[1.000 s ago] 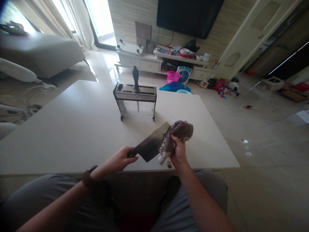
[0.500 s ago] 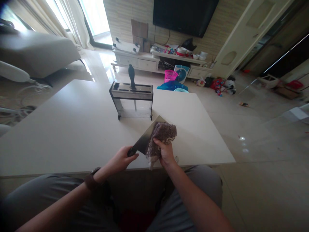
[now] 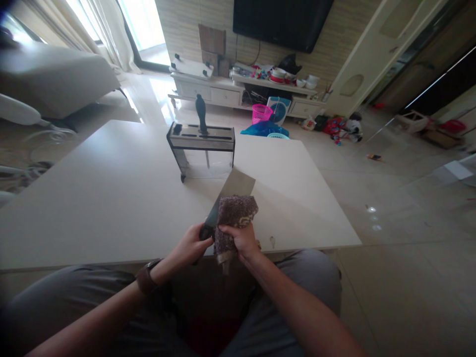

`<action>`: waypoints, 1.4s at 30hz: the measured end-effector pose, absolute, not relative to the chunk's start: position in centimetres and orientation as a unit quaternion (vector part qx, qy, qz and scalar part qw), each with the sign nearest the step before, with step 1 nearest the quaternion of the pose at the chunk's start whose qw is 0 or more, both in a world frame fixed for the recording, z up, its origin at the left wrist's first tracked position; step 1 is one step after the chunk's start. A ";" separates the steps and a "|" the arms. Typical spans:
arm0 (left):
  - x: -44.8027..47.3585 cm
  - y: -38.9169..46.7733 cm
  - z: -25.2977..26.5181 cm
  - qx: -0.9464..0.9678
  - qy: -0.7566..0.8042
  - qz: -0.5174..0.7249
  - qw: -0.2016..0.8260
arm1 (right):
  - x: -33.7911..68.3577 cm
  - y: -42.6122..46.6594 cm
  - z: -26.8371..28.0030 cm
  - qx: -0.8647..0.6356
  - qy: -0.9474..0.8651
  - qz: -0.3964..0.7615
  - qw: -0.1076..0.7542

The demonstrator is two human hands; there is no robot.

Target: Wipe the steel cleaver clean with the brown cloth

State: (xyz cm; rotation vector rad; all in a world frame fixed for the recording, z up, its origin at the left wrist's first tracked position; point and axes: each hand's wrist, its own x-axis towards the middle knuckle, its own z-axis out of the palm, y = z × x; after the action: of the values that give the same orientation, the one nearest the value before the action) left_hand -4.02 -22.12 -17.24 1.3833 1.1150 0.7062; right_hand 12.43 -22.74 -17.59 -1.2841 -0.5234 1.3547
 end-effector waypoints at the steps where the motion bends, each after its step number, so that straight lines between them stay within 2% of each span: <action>1: -4.1 -22.0 -17.1 0.592 0.475 0.298 0.579 | 12.6 -22.6 -17.5 -0.547 -0.229 0.572 0.566; 7: -4.9 -21.1 -16.5 0.586 0.493 0.283 0.578 | 13.6 -21.8 -17.2 -0.533 -0.250 0.569 0.574; 18: -2.9 -23.2 -18.0 0.575 0.482 0.343 0.565 | 12.6 -22.4 -19.1 -0.514 -0.239 0.588 0.577; 27: -5.2 -20.8 -16.0 0.551 0.484 0.266 0.625 | 13.6 -21.6 -17.2 -0.531 -0.267 0.588 0.548; 34: -6.7 -19.8 -16.1 0.520 0.475 0.334 0.626 | 15.6 -20.6 -15.7 -0.509 -0.218 0.541 0.633; 42: -4.7 -21.8 -16.9 0.562 0.451 0.330 0.610 | 13.4 -21.8 -16.7 -0.467 -0.212 0.629 0.583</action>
State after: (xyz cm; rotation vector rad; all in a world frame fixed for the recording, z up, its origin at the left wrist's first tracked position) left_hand -4.69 -21.81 -16.94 1.2969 1.0411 0.7630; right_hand 13.37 -21.79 -16.66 -1.0912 -0.4948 1.4694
